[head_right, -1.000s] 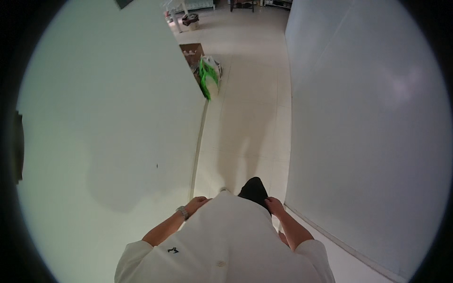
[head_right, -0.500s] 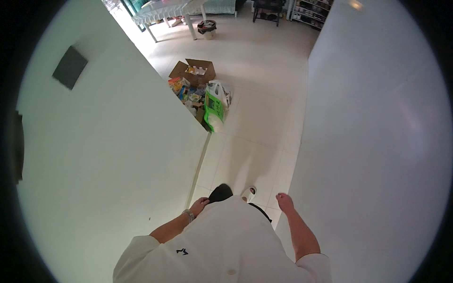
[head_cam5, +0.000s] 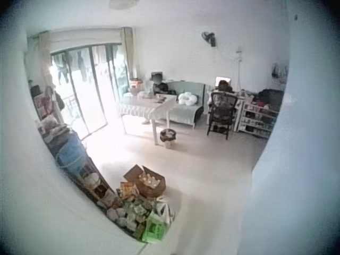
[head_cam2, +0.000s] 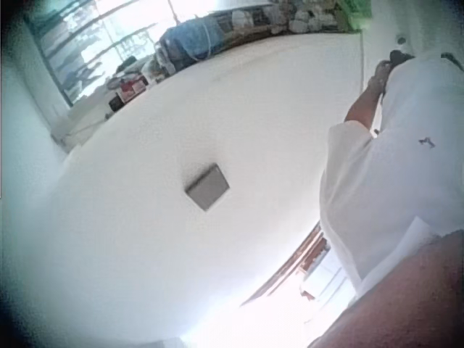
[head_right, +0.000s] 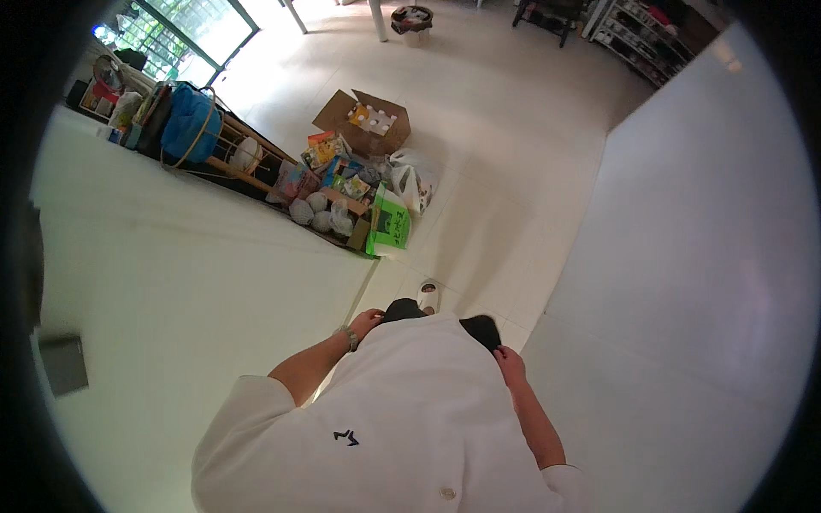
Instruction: The person takes ears of corn out of a plastic bag and peels the husks and silk off by hand, throwing the waste into a trash bin.
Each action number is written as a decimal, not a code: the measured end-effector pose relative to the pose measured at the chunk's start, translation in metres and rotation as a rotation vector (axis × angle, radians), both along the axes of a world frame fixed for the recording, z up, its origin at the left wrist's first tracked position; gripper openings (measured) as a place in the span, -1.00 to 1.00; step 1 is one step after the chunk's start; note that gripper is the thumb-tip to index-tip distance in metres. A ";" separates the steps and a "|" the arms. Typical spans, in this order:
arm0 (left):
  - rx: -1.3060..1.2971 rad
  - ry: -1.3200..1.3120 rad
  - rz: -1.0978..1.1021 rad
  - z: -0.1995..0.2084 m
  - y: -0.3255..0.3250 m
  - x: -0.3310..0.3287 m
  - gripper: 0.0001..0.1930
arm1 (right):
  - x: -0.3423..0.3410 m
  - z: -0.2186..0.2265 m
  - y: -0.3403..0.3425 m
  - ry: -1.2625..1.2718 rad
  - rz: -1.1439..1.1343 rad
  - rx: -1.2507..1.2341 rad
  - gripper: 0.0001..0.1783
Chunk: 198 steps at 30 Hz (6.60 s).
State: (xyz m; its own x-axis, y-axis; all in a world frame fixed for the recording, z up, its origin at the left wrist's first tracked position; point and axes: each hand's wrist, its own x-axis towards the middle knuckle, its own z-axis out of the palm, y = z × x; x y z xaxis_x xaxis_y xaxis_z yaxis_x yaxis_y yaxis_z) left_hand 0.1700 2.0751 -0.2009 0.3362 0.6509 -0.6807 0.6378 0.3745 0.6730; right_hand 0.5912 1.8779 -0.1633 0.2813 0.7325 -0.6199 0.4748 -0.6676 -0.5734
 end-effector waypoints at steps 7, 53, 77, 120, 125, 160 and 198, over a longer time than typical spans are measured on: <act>-0.089 0.062 0.145 -0.017 0.074 0.070 -0.63 | 0.101 -0.005 0.108 -0.038 0.060 -0.170 -0.52; -0.026 0.800 1.004 -0.442 0.638 0.113 -0.10 | 0.227 -0.176 0.960 -0.235 0.548 -0.267 -0.82; -0.220 0.649 0.304 -0.313 0.619 0.075 -0.82 | 0.217 -0.181 0.978 -0.141 0.535 -0.388 -0.78; 0.400 0.195 0.602 0.000 1.167 0.425 -0.86 | 0.436 -0.049 1.432 -0.099 0.355 -0.138 -0.67; 0.403 0.106 0.420 -0.053 1.245 0.460 -0.84 | 0.414 -0.073 1.467 -0.003 0.442 -0.134 -0.65; 0.512 0.117 -0.114 -0.280 1.469 0.457 -0.88 | 0.169 -0.366 2.031 -0.373 1.272 0.957 -0.62; 0.318 0.313 -0.149 -0.325 1.469 0.444 -0.89 | 0.209 -0.272 2.003 0.384 0.693 0.526 -0.73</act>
